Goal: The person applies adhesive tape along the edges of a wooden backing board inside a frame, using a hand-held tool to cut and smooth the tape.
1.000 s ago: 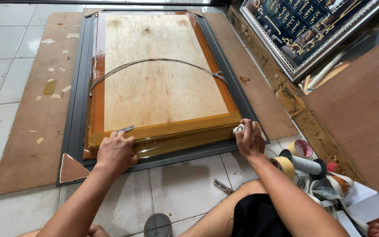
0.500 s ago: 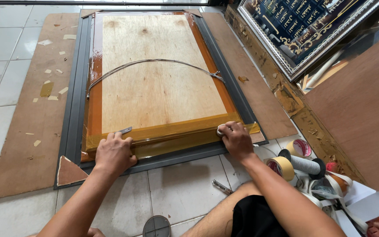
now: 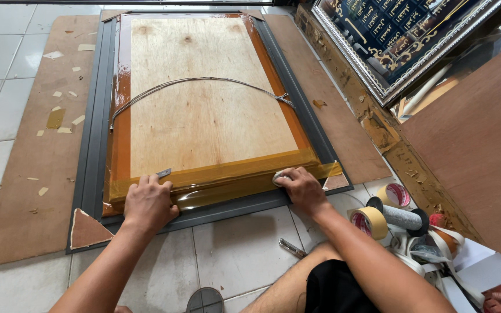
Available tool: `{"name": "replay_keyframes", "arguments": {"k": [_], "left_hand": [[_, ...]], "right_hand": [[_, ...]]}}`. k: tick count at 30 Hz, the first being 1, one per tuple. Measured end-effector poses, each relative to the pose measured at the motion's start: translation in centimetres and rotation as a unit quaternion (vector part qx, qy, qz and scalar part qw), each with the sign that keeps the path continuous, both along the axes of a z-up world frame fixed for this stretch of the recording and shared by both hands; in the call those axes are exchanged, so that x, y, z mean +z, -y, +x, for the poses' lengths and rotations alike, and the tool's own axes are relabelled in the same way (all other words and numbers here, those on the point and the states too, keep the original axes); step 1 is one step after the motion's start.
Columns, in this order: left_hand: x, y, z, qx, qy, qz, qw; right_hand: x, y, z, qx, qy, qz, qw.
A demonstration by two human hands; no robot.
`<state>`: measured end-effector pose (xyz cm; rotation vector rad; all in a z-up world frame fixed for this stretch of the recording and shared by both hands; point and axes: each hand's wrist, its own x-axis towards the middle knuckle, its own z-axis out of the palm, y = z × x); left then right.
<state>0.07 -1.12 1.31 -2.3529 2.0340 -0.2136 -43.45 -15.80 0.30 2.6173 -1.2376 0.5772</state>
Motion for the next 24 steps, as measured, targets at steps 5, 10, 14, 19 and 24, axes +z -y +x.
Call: {"name": "replay_keyframes", "arguments": {"k": [5,10,14,19,24], "left_hand": [[1.3,-1.0,-0.1,0.017,-0.021,-0.013,1.0],[1.2,-0.7,0.7,0.032,-0.037,-0.022,0.999],[1.9,-0.5,0.5,0.04,-0.058,-0.006,0.997],[6.1,-2.4,0.6,0.056,-0.09,0.005,0.994],[5.2,-2.0,0.3,0.049,-0.089,-0.021,0.995]], "right_hand": [[-1.2,3.8,-7.5,-0.191,-0.045,0.067,0.978],[-3.7,4.6,-5.5,-0.228,-0.01,0.086,0.97],[-0.9,0.5,-0.3,-0.06,-0.013,0.125,0.99],[1.7,-1.2,-0.3,-0.135,-0.058,0.109,0.983],[0.5,-0.6,-0.3,-0.161,-0.062,0.084,0.981]]}}
